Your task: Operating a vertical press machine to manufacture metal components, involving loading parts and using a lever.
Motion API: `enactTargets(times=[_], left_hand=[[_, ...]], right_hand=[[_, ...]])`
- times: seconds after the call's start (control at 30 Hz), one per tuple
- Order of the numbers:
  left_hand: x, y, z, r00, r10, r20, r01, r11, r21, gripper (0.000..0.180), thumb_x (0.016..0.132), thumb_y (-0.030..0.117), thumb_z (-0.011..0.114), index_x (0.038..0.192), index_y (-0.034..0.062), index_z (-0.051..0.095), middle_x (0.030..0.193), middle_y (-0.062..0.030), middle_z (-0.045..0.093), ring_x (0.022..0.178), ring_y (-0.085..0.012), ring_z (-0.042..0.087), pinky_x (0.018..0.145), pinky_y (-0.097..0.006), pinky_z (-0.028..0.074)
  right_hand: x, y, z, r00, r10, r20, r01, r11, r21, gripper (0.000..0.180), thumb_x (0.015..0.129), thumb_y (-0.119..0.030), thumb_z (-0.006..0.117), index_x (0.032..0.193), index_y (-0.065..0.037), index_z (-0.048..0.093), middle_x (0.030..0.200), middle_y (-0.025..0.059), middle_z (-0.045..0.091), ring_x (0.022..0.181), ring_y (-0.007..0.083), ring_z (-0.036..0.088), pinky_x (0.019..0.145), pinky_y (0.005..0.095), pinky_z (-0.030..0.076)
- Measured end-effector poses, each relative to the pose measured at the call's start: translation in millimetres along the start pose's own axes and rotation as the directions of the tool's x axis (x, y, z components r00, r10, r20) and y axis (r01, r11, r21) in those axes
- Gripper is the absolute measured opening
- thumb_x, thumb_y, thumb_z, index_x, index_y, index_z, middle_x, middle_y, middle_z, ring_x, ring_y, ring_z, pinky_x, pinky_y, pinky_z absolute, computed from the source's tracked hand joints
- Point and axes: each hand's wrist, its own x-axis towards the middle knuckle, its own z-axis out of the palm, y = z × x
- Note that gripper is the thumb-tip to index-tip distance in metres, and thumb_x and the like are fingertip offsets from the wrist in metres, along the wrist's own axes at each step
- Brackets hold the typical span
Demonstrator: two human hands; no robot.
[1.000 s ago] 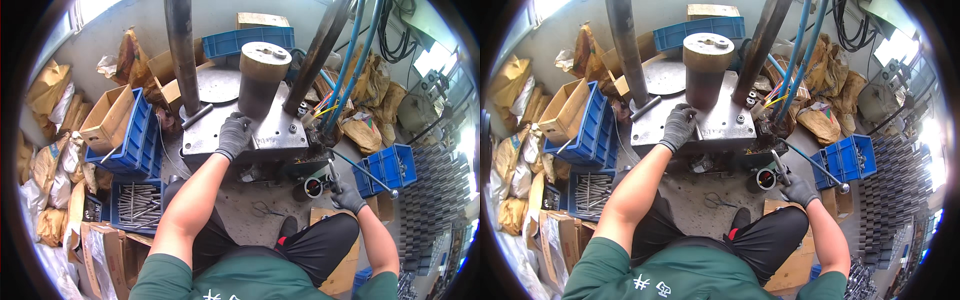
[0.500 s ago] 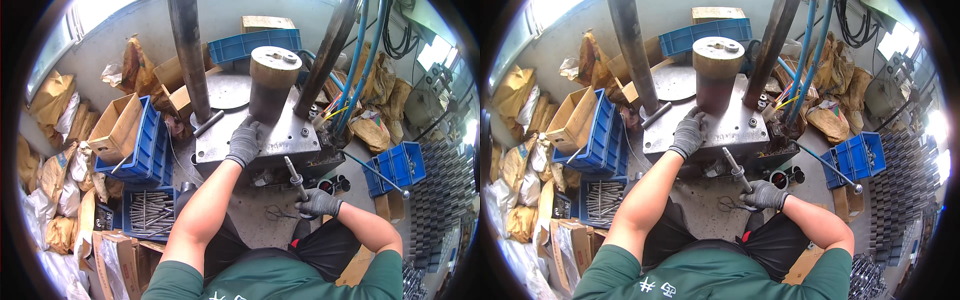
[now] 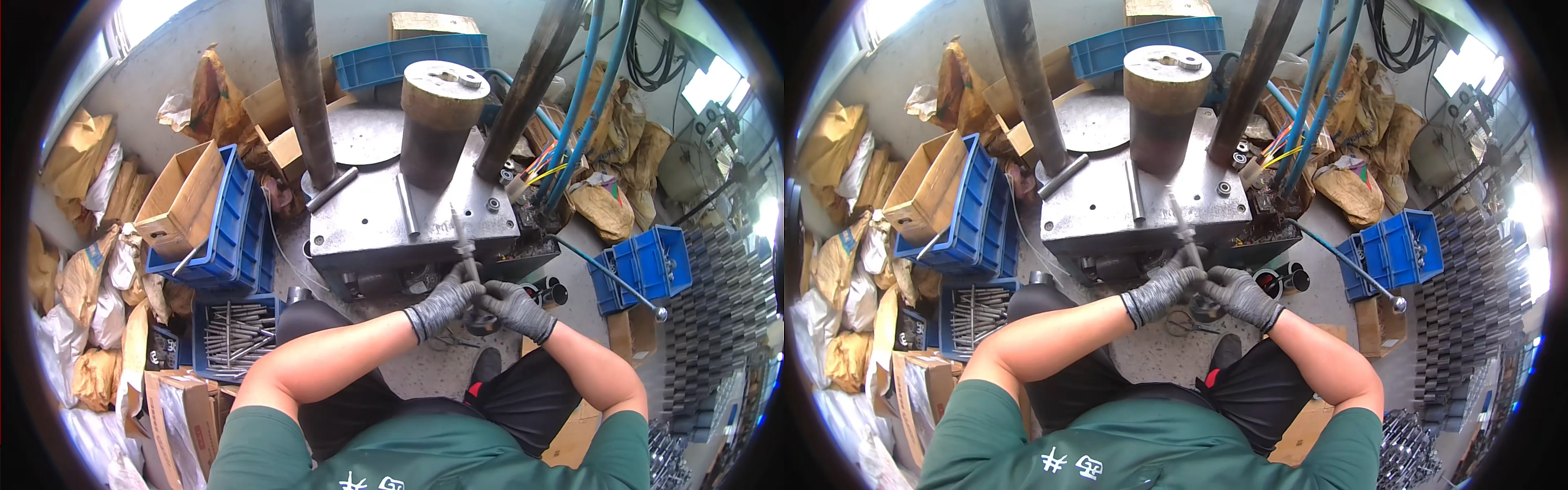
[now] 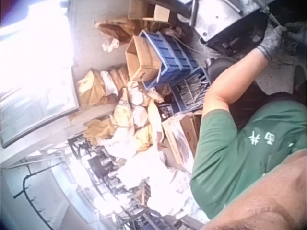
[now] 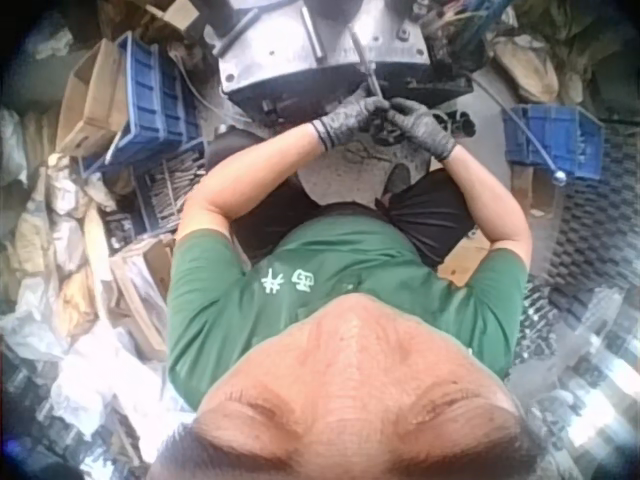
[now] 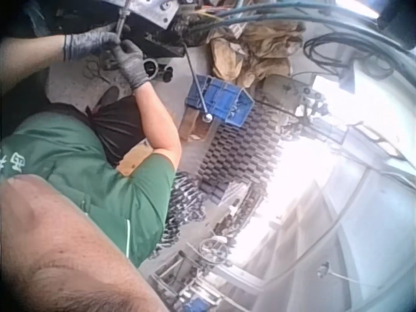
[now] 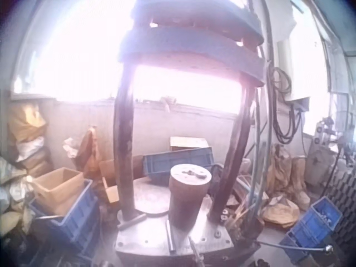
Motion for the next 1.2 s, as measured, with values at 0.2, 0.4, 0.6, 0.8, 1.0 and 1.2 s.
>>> enactTargets(times=[0.2, 0.4, 0.6, 0.8, 1.0, 1.2], left_hand=[[-25, -6, 1, 0.997, 0.022, -0.077, -0.042, 0.960, -0.276, 0.020, 0.094, 0.014, 0.061, 0.113, 0.0113, 0.058, 0.103, -0.0077, 0.063, 0.090, -0.0179, 0.064, 0.076, -0.035, 0.061], [-51, -30, 19, 0.975, -0.153, -0.161, 0.070, 0.899, -0.433, 0.017, 0.094, 0.008, 0.057, 0.111, 0.0070, 0.056, 0.078, -0.0071, 0.060, 0.066, -0.0203, 0.064, 0.063, -0.037, 0.060], [-53, -31, 18, 0.941, -0.250, -0.230, 0.109, 0.864, -0.492, 0.012, 0.092, 0.007, 0.056, 0.104, 0.0073, 0.057, 0.073, -0.0057, 0.057, 0.059, -0.0190, 0.058, 0.060, -0.036, 0.059], [-47, -24, 7, 0.909, -0.312, -0.277, 0.159, 0.872, -0.463, 0.011, 0.090, 0.009, 0.057, 0.100, 0.0071, 0.060, 0.072, -0.0051, 0.056, 0.060, -0.0194, 0.058, 0.061, -0.039, 0.059], [-31, -8, -3, 0.918, -0.294, -0.266, 0.131, 0.859, -0.495, 0.011, 0.091, 0.011, 0.058, 0.100, 0.0078, 0.061, 0.072, -0.0044, 0.057, 0.060, -0.0192, 0.059, 0.060, -0.040, 0.059], [-9, -4, -15, 0.912, -0.131, -0.388, -0.032, 0.921, -0.388, 0.010, 0.092, 0.009, 0.056, 0.101, 0.0096, 0.058, 0.071, -0.0030, 0.057, 0.059, -0.0168, 0.057, 0.054, -0.036, 0.054]], right_hand=[[-12, -24, -18, 0.990, -0.019, 0.137, 0.014, 0.999, 0.040, 0.036, 0.101, -0.033, 0.066, 0.119, -0.002, 0.065, 0.099, 0.0087, 0.073, 0.082, 0.0169, 0.073, 0.071, 0.0291, 0.059], [2, -22, -12, 0.941, 0.072, 0.332, -0.103, 0.992, 0.077, 0.032, 0.102, -0.029, 0.066, 0.117, 0.000, 0.065, 0.099, 0.0118, 0.074, 0.083, 0.0205, 0.075, 0.071, 0.0341, 0.062], [22, -15, -17, 0.966, 0.037, 0.256, -0.034, 0.999, -0.015, 0.027, 0.100, -0.020, 0.069, 0.114, 0.002, 0.066, 0.094, 0.0079, 0.072, 0.081, 0.0161, 0.072, 0.076, 0.0321, 0.059], [41, -1, -40, 0.979, 0.085, 0.185, -0.049, 0.980, -0.193, 0.028, 0.101, -0.025, 0.067, 0.118, -0.002, 0.067, 0.095, 0.0065, 0.069, 0.082, 0.0153, 0.069, 0.074, 0.0340, 0.057], [48, 11, -53, 0.979, 0.047, 0.198, 0.005, 0.966, -0.258, 0.031, 0.101, -0.026, 0.065, 0.121, -0.002, 0.067, 0.094, 0.0066, 0.069, 0.081, 0.0154, 0.068, 0.072, 0.0339, 0.057], [45, 15, -55, 0.972, 0.019, 0.232, 0.080, 0.909, -0.408, 0.037, 0.101, -0.028, 0.065, 0.126, -0.001, 0.067, 0.095, 0.0080, 0.071, 0.078, 0.0156, 0.066, 0.075, 0.0350, 0.057]])
